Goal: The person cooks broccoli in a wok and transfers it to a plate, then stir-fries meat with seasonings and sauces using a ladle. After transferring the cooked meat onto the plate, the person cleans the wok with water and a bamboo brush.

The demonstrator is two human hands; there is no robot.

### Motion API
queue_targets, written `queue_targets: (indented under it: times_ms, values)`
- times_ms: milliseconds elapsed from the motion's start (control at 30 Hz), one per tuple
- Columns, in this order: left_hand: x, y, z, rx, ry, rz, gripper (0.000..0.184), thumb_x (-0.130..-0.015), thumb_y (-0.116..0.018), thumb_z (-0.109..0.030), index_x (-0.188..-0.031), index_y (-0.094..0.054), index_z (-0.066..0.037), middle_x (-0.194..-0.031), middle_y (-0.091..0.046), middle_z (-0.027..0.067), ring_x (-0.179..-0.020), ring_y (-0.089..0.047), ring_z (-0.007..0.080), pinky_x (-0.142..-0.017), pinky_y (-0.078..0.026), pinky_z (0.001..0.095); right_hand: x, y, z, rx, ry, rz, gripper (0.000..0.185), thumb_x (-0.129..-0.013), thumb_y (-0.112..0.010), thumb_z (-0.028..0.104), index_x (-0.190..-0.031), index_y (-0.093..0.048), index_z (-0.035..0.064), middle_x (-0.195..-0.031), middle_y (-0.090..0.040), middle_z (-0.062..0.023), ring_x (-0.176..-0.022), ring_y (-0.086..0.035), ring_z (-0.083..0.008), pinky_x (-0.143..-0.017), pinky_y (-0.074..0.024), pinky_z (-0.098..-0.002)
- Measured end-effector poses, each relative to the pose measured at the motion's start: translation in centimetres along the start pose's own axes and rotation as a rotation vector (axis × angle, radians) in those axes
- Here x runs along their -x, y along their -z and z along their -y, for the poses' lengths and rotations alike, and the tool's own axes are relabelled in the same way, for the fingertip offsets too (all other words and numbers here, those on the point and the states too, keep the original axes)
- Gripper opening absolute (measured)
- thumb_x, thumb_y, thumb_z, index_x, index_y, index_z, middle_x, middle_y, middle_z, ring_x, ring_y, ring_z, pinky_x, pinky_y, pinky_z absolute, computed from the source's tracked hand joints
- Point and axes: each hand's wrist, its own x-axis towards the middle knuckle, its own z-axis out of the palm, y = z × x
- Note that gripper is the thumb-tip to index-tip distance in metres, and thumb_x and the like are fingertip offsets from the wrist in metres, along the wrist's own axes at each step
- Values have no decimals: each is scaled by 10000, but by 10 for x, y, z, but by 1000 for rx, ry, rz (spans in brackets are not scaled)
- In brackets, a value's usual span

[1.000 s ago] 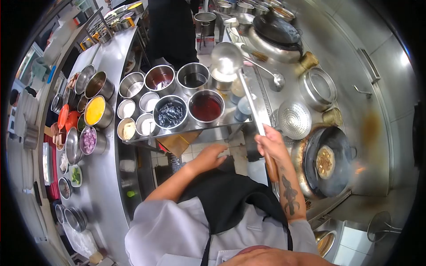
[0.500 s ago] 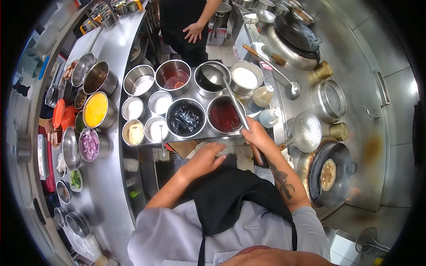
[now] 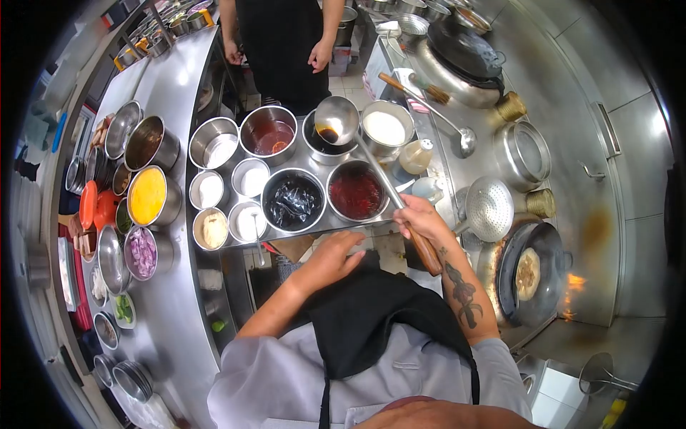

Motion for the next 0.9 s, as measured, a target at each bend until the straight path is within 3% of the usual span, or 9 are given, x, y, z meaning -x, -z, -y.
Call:
queue_targets:
  times_ms: [400, 667, 767, 900]
  values:
    - [-12, -12, -1, 45, -27, 41, 341, -855, -669, -141, -1152, -590, 8, -1081, -639, 194, -1017, -614, 351, -885, -483, 413, 34, 3, -4, -35, 86, -45, 439, -878, -521, -5, -1310, -450, -43, -693, -532, -14, -425, -486, -79, -390, -412, -208]
    - [-13, -21, 11, 74, -4, 33, 349, -853, -667, -121, -1175, -585, -10, -976, -655, 155, -922, -638, 316, -834, -494, 398, 44, 3, -7, -80, 79, -86, 441, -885, -520, 0, -1318, -446, -51, -708, -536, -20, -428, -487, -75, -392, -412, -201]
    - [-14, -28, 17, 75, -78, -18, 361, -822, -670, -76, -1156, -559, 6, -892, -629, 153, -847, -613, 345, -764, -483, 416, 48, 3, -7, -91, 92, -96, 438, -885, -520, 1, -1315, -452, -49, -711, -537, -21, -429, -485, -75, -393, -412, -200]
    - [-19, -34, 24, 119, -14, 15, 364, -820, -666, -69, -1155, -560, 22, -873, -631, 164, -831, -618, 351, -768, -484, 420, 52, 7, -14, -106, 120, -85, 441, -885, -519, 3, -1318, -454, -42, -708, -532, -18, -436, -487, -75, -399, -414, -199]
